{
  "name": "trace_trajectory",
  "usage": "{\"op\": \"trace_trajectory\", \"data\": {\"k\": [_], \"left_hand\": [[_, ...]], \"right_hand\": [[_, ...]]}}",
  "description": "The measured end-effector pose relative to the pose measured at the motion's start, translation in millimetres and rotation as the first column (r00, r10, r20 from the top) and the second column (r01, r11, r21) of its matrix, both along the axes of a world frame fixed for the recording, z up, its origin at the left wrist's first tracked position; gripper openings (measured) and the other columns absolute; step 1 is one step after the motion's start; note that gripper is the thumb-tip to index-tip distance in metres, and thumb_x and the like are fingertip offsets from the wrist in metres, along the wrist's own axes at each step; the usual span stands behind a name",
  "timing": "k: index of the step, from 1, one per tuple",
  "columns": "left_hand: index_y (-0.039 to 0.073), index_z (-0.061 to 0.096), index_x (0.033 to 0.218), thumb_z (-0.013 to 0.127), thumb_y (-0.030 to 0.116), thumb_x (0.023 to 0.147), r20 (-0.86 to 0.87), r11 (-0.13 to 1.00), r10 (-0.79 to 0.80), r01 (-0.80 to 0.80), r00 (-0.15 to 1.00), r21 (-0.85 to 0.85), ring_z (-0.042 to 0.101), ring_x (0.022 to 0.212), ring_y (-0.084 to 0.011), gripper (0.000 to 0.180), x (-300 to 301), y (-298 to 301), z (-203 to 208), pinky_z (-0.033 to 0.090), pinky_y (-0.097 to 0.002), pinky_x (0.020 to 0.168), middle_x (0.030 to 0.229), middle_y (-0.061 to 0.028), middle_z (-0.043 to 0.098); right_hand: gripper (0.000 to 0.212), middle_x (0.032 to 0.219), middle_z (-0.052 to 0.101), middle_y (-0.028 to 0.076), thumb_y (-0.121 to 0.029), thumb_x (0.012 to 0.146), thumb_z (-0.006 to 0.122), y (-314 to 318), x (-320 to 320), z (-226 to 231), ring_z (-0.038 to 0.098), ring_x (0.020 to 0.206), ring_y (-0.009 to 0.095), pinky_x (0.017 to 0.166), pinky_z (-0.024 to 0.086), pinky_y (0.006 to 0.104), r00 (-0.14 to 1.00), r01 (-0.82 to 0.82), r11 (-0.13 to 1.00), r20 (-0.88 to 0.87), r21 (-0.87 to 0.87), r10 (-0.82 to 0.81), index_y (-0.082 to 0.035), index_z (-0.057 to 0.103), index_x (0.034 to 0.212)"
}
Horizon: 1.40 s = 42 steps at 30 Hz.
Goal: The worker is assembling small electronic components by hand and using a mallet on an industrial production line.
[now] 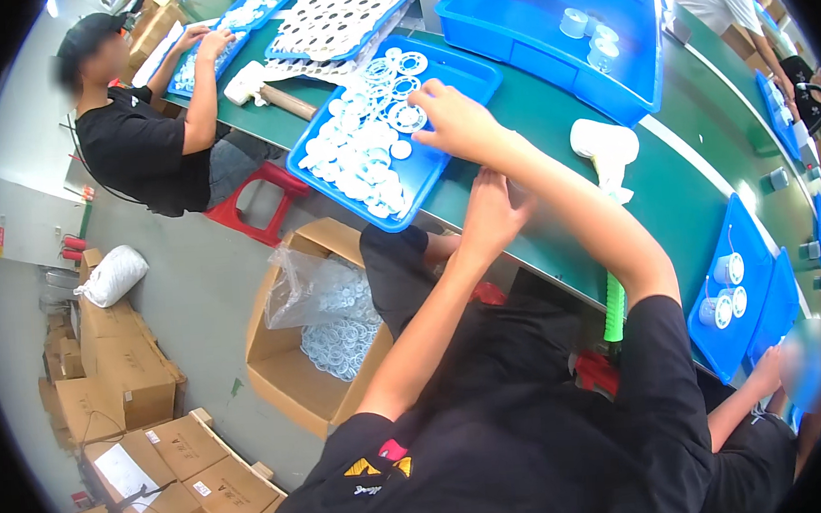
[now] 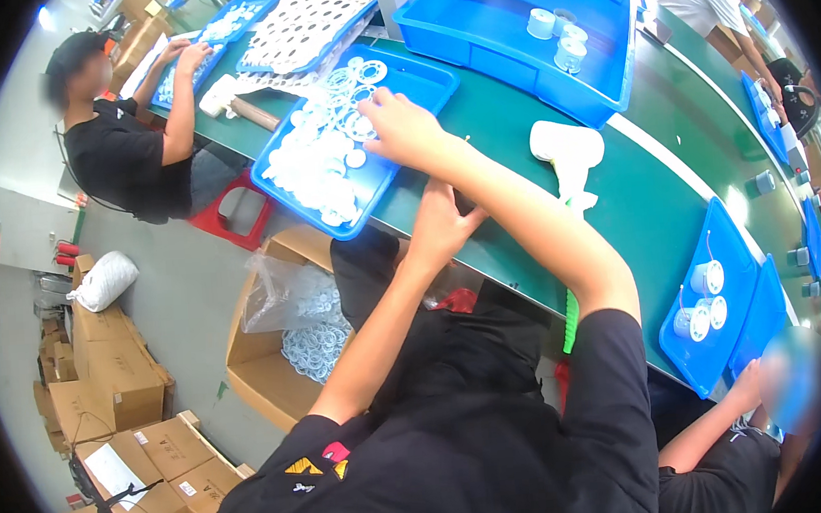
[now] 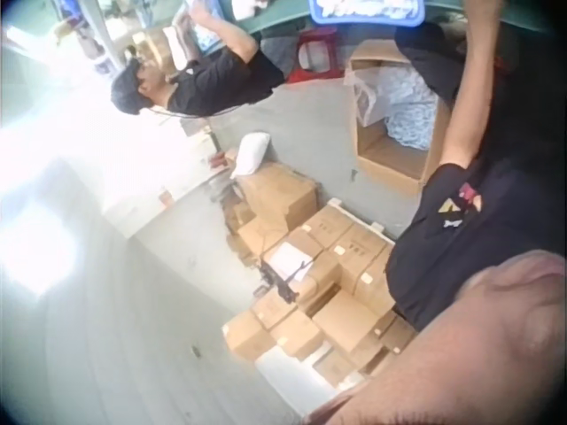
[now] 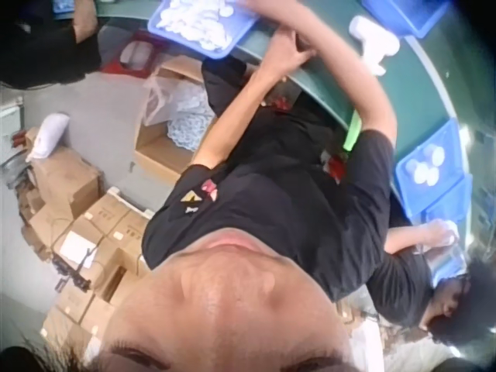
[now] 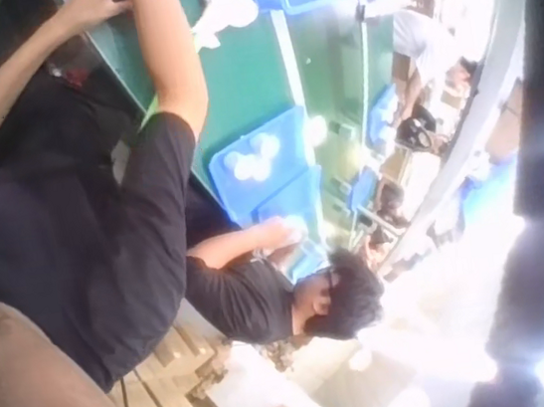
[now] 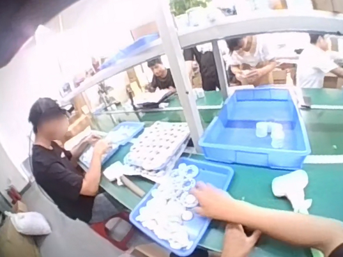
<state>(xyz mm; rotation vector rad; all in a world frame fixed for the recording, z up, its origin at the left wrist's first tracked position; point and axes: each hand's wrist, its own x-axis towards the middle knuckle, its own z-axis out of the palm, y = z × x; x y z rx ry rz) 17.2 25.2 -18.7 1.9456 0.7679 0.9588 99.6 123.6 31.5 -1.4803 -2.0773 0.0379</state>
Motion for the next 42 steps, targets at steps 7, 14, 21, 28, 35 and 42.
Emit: {"op": "trace_trajectory", "data": {"k": [7, 14, 21, 28, 35, 42], "left_hand": [[-0.003, 0.051, 0.144, 0.087, 0.021, 0.084, -0.051, 0.998, 0.065, -0.064, 0.997, 0.024, 0.059, 0.121, -0.0404, 0.073, -1.6, -6.2, 3.0, 0.048, -0.0480, 0.105, 0.129, -0.0234, 0.062], [-0.002, 0.051, 0.143, 0.086, 0.022, 0.084, 0.007, 0.995, 0.081, -0.081, 0.997, 0.052, 0.058, 0.124, -0.0414, 0.072, -9.1, -6.8, 6.4, 0.047, -0.0473, 0.107, 0.130, -0.0248, 0.062], [-0.003, 0.051, 0.143, 0.085, 0.023, 0.085, -0.014, 0.996, 0.077, -0.076, 0.997, 0.049, 0.058, 0.126, -0.0419, 0.072, -4.7, -7.8, 9.1, 0.047, -0.0469, 0.108, 0.132, -0.0258, 0.062], [-0.003, 0.052, 0.142, 0.086, 0.024, 0.085, 0.001, 0.992, 0.099, -0.099, 0.995, 0.084, 0.059, 0.125, -0.0424, 0.071, -2.6, -9.4, 2.4, 0.047, -0.0473, 0.107, 0.133, -0.0256, 0.062], [-0.001, 0.053, 0.138, 0.086, 0.015, 0.082, 0.018, 0.989, 0.138, -0.139, 0.990, 0.052, 0.059, 0.122, -0.0427, 0.066, -4.6, -10.2, 4.3, 0.046, -0.0502, 0.106, 0.127, -0.0233, 0.064], [0.000, 0.051, 0.143, 0.085, 0.018, 0.087, -0.019, 0.987, 0.115, -0.112, 0.993, 0.117, 0.060, 0.124, -0.0390, 0.069, -1.6, -6.9, 5.3, 0.049, -0.0461, 0.104, 0.132, -0.0223, 0.062]], "right_hand": [[0.027, 0.103, 0.075, 0.020, -0.020, 0.091, 0.069, 42.1, -8.0, -9.0, 0.075, 0.096, 0.039, 0.087, 0.061, 0.0531, 0.999, -0.008, 0.986, -0.047, -0.165, 0.001, -0.002, 0.070, 0.112], [0.023, 0.096, 0.074, 0.012, -0.017, 0.106, 0.064, 36.6, 20.4, 3.5, 0.077, 0.078, 0.017, 0.064, 0.060, 0.0258, 0.507, -0.310, 0.777, -0.787, -0.548, -0.352, 0.005, 0.068, 0.112], [0.023, 0.095, 0.075, 0.016, -0.010, 0.101, 0.064, 34.0, 32.6, -5.3, 0.078, 0.078, 0.021, 0.062, 0.062, 0.0292, 0.495, -0.331, 0.802, -0.815, -0.496, -0.300, 0.007, 0.068, 0.116], [0.031, 0.092, 0.074, 0.008, -0.013, 0.101, 0.068, 7.7, 44.8, 15.6, 0.071, 0.072, 0.013, 0.060, 0.057, 0.0283, 0.623, -0.116, 0.931, -0.755, -0.347, -0.204, 0.003, 0.070, 0.128], [0.029, 0.099, 0.070, 0.002, -0.014, 0.101, 0.069, -77.7, 128.7, 21.9, 0.063, 0.082, 0.009, 0.071, 0.054, 0.0275, 0.823, 0.062, 0.927, -0.506, -0.370, -0.257, -0.007, 0.069, 0.130], [0.042, 0.115, 0.065, 0.015, -0.003, 0.090, 0.061, -84.4, 131.6, 23.0, 0.063, 0.113, 0.036, 0.097, 0.054, 0.0455, 0.988, 0.127, 0.939, 0.123, -0.319, -0.091, -0.012, 0.074, 0.129]]}}
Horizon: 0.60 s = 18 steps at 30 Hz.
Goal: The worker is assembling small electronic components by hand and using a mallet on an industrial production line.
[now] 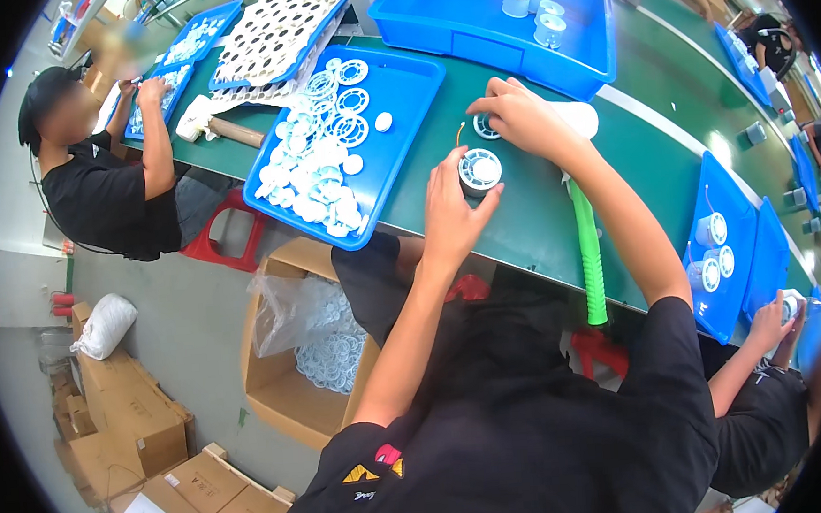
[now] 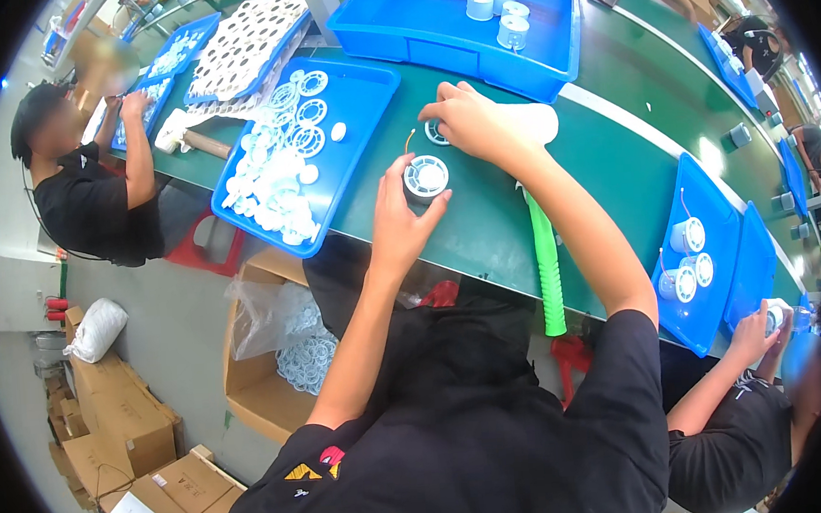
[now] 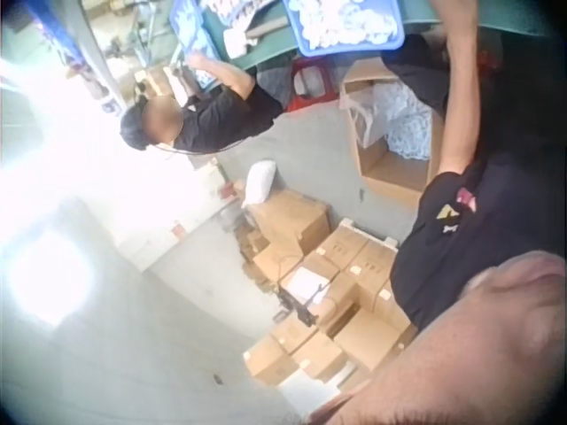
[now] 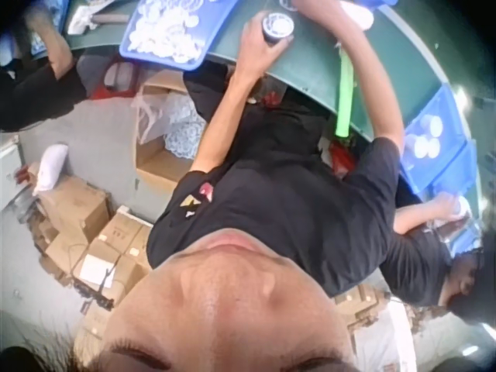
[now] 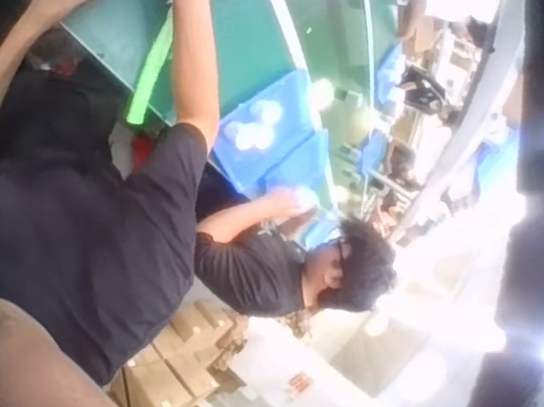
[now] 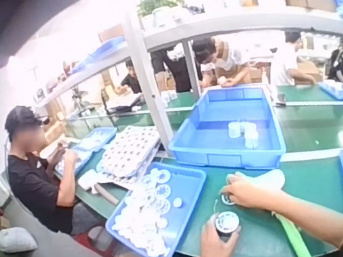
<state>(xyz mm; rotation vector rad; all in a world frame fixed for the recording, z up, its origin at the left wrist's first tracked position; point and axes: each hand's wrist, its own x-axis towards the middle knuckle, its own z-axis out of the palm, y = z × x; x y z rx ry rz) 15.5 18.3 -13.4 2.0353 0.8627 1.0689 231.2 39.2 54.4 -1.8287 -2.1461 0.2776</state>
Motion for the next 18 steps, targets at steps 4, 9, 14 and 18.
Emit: {"op": "trace_trajectory", "data": {"k": [4, 9, 14, 18], "left_hand": [[0.001, 0.053, 0.144, 0.084, 0.024, 0.091, 0.066, 0.996, -0.004, 0.009, 0.998, -0.085, 0.060, 0.128, -0.0354, 0.065, -0.3, -1.0, 8.2, 0.048, -0.0434, 0.108, 0.137, -0.0210, 0.062], [0.005, 0.065, 0.133, 0.080, 0.022, 0.094, 0.133, 0.993, -0.033, 0.047, 0.991, -0.106, 0.064, 0.122, -0.0300, 0.045, -6.9, 2.3, 9.8, 0.049, -0.0395, 0.105, 0.130, -0.0161, 0.066], [0.007, 0.070, 0.123, 0.081, 0.021, 0.093, 0.196, 0.993, 0.013, 0.010, 0.981, -0.114, 0.063, 0.119, -0.0353, 0.035, -3.4, 3.1, 3.8, 0.050, -0.0436, 0.102, 0.124, -0.0170, 0.068], [0.007, 0.073, 0.121, 0.080, 0.023, 0.094, 0.209, 0.982, 0.026, 0.014, 0.978, -0.188, 0.064, 0.116, -0.0345, 0.032, 2.1, 1.4, 10.3, 0.051, -0.0427, 0.100, 0.120, -0.0164, 0.069]], "right_hand": [[0.043, 0.127, 0.063, 0.016, -0.013, 0.094, 0.066, -0.8, -6.5, -17.4, 0.061, 0.121, 0.036, 0.104, 0.053, 0.0462, 0.994, 0.071, 0.989, 0.074, 0.127, -0.081, -0.011, 0.068, 0.137], [0.048, 0.123, 0.066, 0.014, -0.033, 0.093, 0.076, -13.9, -5.5, -19.4, 0.063, 0.117, 0.034, 0.103, 0.050, 0.0472, 0.974, 0.035, 0.989, 0.219, 0.147, -0.067, -0.007, 0.068, 0.132], [0.049, 0.120, 0.068, 0.012, -0.038, 0.089, 0.079, -13.6, -11.1, -22.3, 0.063, 0.115, 0.032, 0.100, 0.050, 0.0461, 0.983, 0.022, 0.984, 0.173, 0.176, -0.053, -0.009, 0.070, 0.127], [0.049, 0.120, 0.066, 0.013, -0.035, 0.087, 0.081, -9.9, -9.3, -32.0, 0.063, 0.113, 0.033, 0.099, 0.051, 0.0446, 0.980, 0.048, 0.959, 0.171, 0.278, -0.099, -0.007, 0.070, 0.126]]}}
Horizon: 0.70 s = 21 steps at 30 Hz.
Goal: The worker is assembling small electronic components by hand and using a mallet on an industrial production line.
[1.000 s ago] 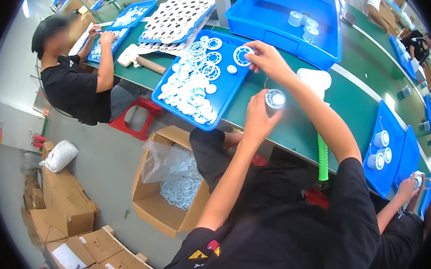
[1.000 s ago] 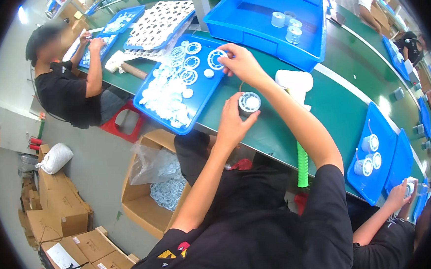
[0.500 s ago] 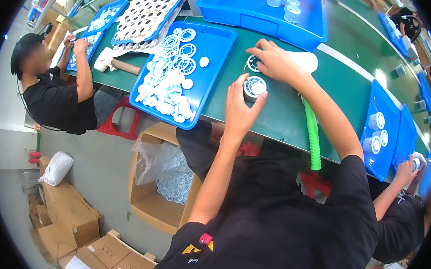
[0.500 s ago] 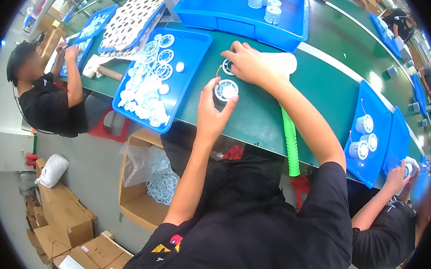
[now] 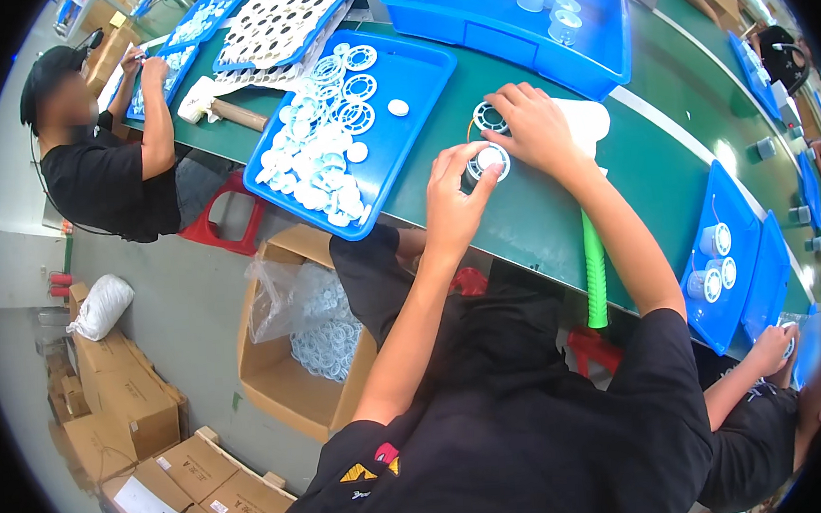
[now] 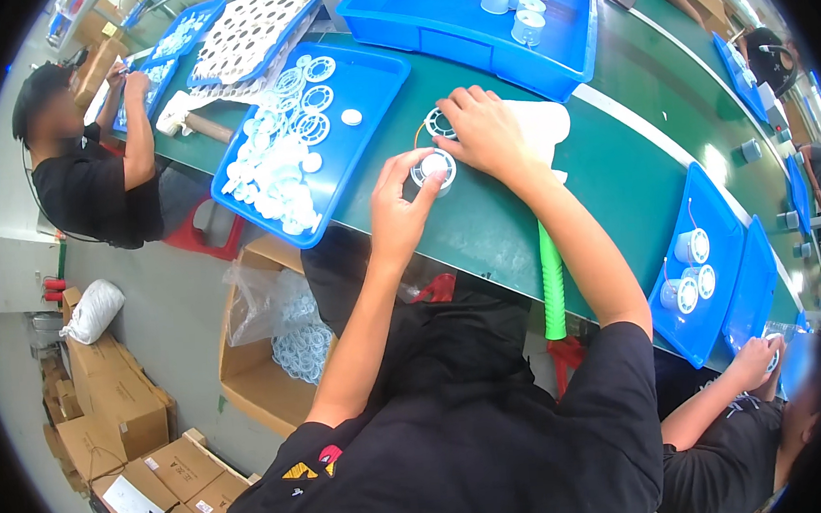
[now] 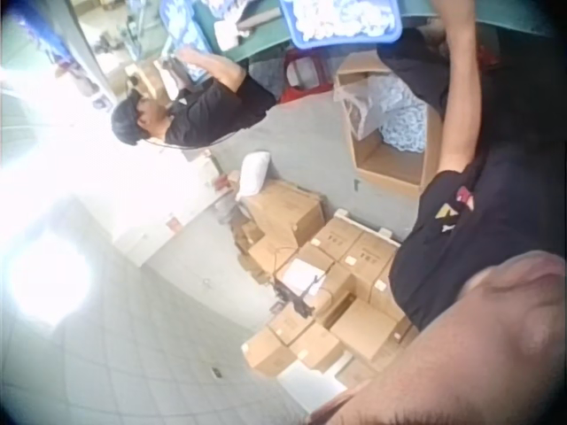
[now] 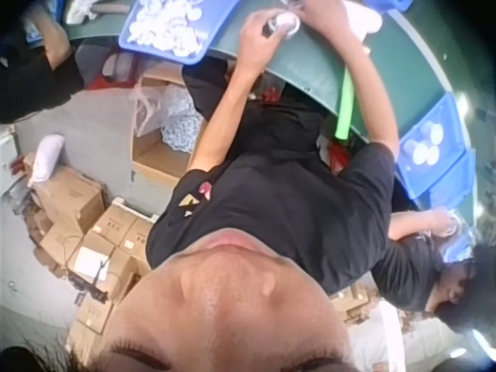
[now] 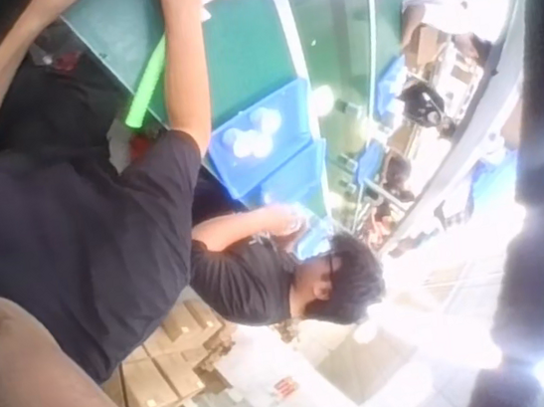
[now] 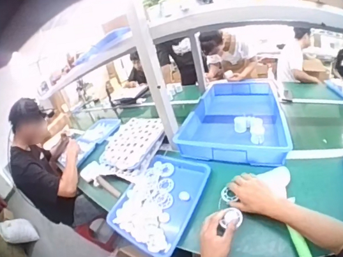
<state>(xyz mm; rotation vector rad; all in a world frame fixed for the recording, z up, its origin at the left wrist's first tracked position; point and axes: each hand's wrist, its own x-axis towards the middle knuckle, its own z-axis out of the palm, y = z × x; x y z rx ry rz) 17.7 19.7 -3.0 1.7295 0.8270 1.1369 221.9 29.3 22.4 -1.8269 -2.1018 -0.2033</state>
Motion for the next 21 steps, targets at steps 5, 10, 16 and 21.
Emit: {"op": "trace_trajectory", "data": {"k": [5, 10, 16, 21], "left_hand": [[0.008, 0.073, 0.123, 0.080, 0.024, 0.095, 0.012, 1.000, -0.009, 0.010, 1.000, -0.011, 0.064, 0.115, -0.0338, 0.033, -0.8, -0.6, 0.5, 0.051, -0.0419, 0.099, 0.120, -0.0159, 0.069], [0.008, 0.073, 0.124, 0.080, 0.023, 0.094, 0.017, 1.000, -0.006, 0.006, 1.000, 0.004, 0.064, 0.115, -0.0339, 0.035, -4.9, 0.5, -2.1, 0.051, -0.0423, 0.099, 0.121, -0.0156, 0.069], [0.004, 0.058, 0.142, 0.086, 0.019, 0.085, 0.013, 1.000, -0.020, 0.020, 1.000, 0.016, 0.062, 0.122, -0.0371, 0.066, -4.2, -1.5, -3.5, 0.050, -0.0442, 0.104, 0.128, -0.0198, 0.066], [0.004, 0.047, 0.150, 0.085, 0.010, 0.082, -0.038, 0.996, -0.049, 0.052, 0.998, 0.077, 0.060, 0.127, -0.0393, 0.078, -7.4, 0.6, -9.9, 0.049, -0.0476, 0.108, 0.135, -0.0215, 0.062]], "right_hand": [[0.053, 0.124, 0.061, 0.015, -0.026, 0.084, 0.082, -4.2, 4.4, 2.9, 0.064, 0.113, 0.034, 0.097, 0.053, 0.0429, 0.993, -0.020, 0.991, -0.110, 0.129, 0.035, -0.002, 0.067, 0.128], [0.048, 0.122, 0.059, 0.018, -0.022, 0.090, 0.077, -25.1, -4.6, 20.3, 0.066, 0.109, 0.032, 0.093, 0.055, 0.0371, 0.892, 0.058, 0.985, -0.451, 0.159, 0.020, 0.001, 0.064, 0.131], [0.045, 0.117, 0.065, 0.022, -0.024, 0.089, 0.078, -60.7, -34.0, 34.0, 0.067, 0.107, 0.039, 0.093, 0.055, 0.0455, 0.826, 0.082, 0.996, -0.561, 0.017, -0.058, 0.004, 0.065, 0.122], [0.052, 0.120, 0.063, 0.019, -0.028, 0.088, 0.083, -70.1, -66.1, 34.2, 0.066, 0.109, 0.037, 0.090, 0.056, 0.0445, 0.881, 0.091, 0.987, -0.473, 0.133, -0.017, 0.004, 0.067, 0.124]]}}
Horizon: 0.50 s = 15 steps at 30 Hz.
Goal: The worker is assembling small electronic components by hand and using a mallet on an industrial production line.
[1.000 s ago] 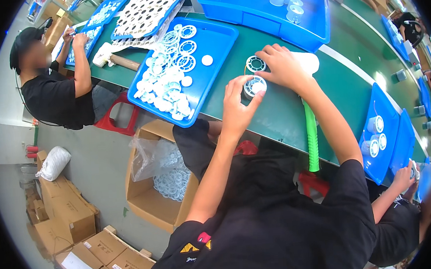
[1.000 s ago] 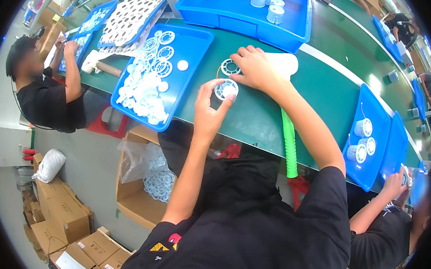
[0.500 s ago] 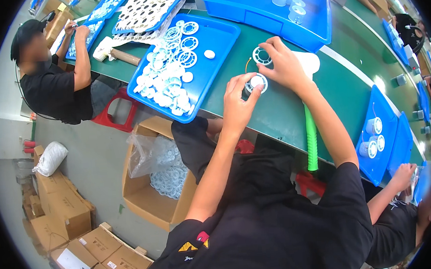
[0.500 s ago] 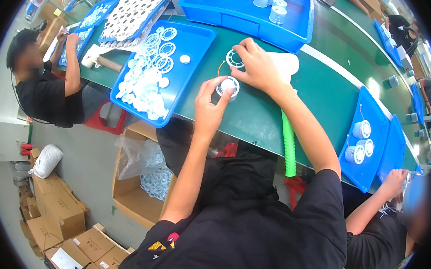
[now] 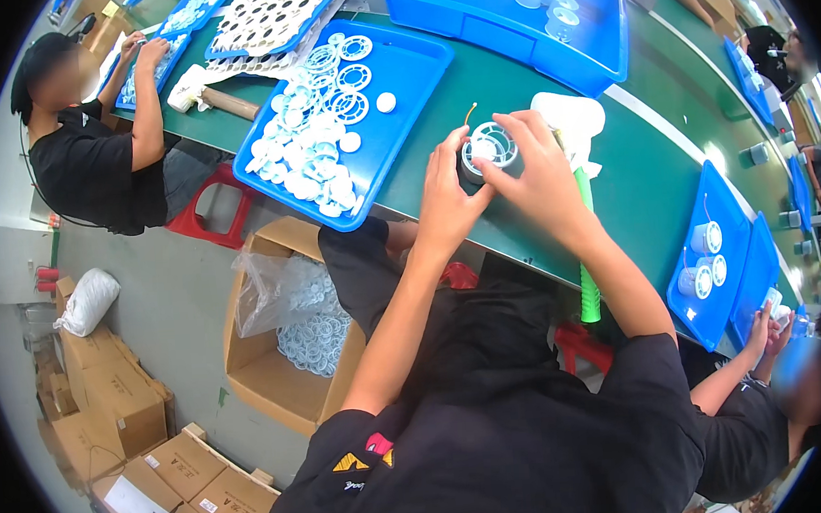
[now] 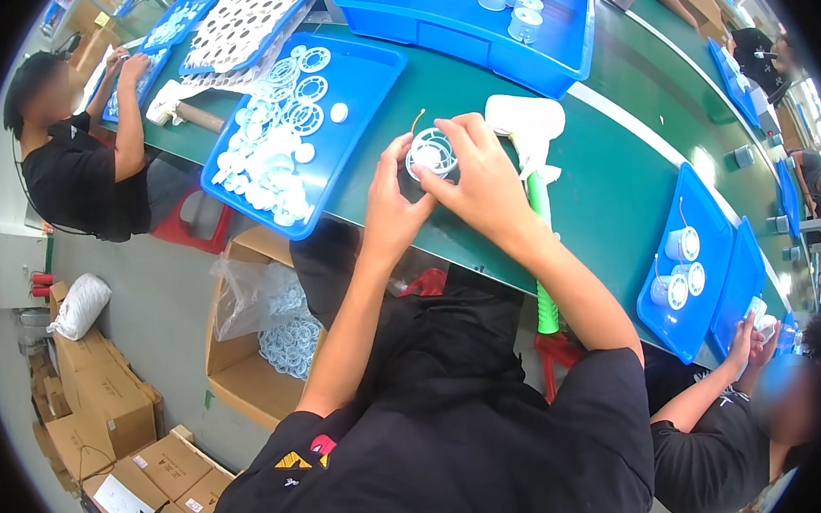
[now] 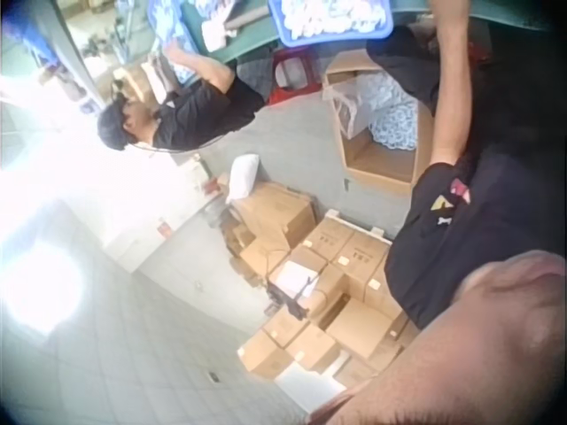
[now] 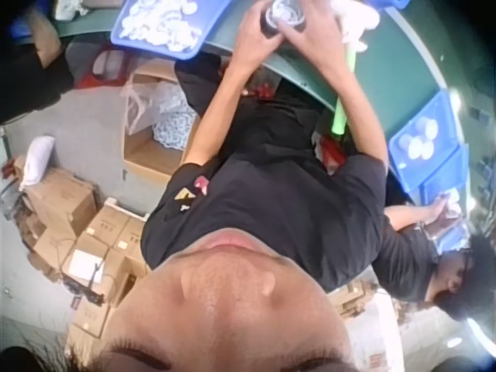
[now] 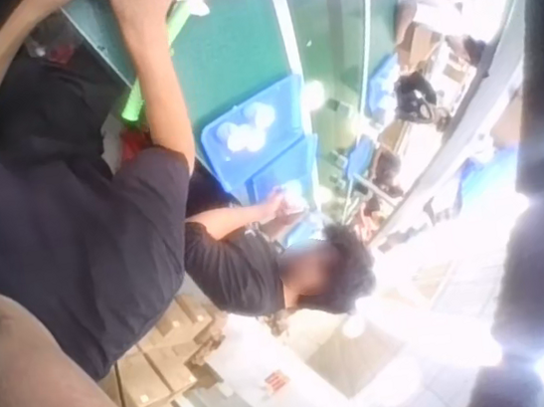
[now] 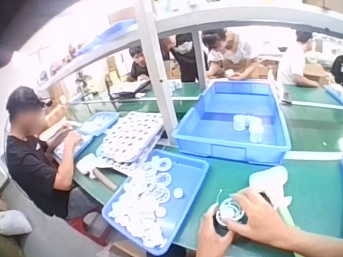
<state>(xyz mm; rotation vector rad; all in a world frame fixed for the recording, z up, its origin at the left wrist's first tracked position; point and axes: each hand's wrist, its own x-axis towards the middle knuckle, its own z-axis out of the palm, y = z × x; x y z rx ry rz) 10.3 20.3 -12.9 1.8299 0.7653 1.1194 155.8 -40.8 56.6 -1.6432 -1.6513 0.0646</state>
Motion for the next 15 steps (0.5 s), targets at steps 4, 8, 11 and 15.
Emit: {"op": "trace_trajectory", "data": {"k": [4, 8, 11, 15], "left_hand": [[0.003, 0.048, 0.149, 0.083, 0.008, 0.082, -0.033, 0.999, 0.020, -0.021, 0.999, -0.040, 0.060, 0.128, -0.0401, 0.075, 3.3, -1.6, -1.0, 0.049, -0.0478, 0.109, 0.136, -0.0223, 0.062], [0.003, 0.050, 0.147, 0.080, 0.005, 0.082, -0.039, 0.999, 0.047, -0.048, 0.998, -0.008, 0.061, 0.126, -0.0415, 0.072, 2.7, -3.6, -2.6, 0.050, -0.0480, 0.107, 0.134, -0.0227, 0.063], [0.003, 0.050, 0.146, 0.079, 0.004, 0.082, -0.046, 0.998, 0.059, -0.057, 0.997, 0.036, 0.061, 0.124, -0.0424, 0.071, 2.8, -3.3, -3.3, 0.050, -0.0485, 0.106, 0.132, -0.0227, 0.064], [0.003, 0.051, 0.145, 0.079, 0.002, 0.081, -0.050, 0.996, 0.059, -0.056, 0.997, 0.068, 0.061, 0.123, -0.0430, 0.070, 2.6, -2.9, -2.6, 0.050, -0.0487, 0.105, 0.131, -0.0226, 0.064]], "right_hand": [[0.053, 0.118, 0.062, 0.017, -0.031, 0.086, 0.085, 1.8, -1.5, -17.1, 0.064, 0.109, 0.036, 0.086, 0.056, 0.0443, 0.999, 0.027, 1.000, 0.038, 0.012, -0.027, 0.003, 0.068, 0.123], [0.053, 0.112, 0.061, 0.017, -0.034, 0.085, 0.086, -0.1, -6.3, -17.7, 0.064, 0.104, 0.035, 0.083, 0.056, 0.0446, 0.998, 0.059, 0.997, 0.027, -0.055, -0.058, 0.002, 0.068, 0.120], [0.053, 0.108, 0.060, 0.016, -0.035, 0.084, 0.086, -0.9, -7.3, -17.5, 0.064, 0.102, 0.034, 0.081, 0.055, 0.0446, 0.997, 0.075, 0.995, 0.029, -0.058, -0.074, 0.001, 0.068, 0.118], [0.053, 0.107, 0.060, 0.016, -0.036, 0.083, 0.087, 0.1, -9.4, -18.2, 0.064, 0.101, 0.034, 0.080, 0.055, 0.0446, 0.992, 0.103, 0.994, 0.075, -0.028, -0.100, 0.001, 0.068, 0.117]]}}
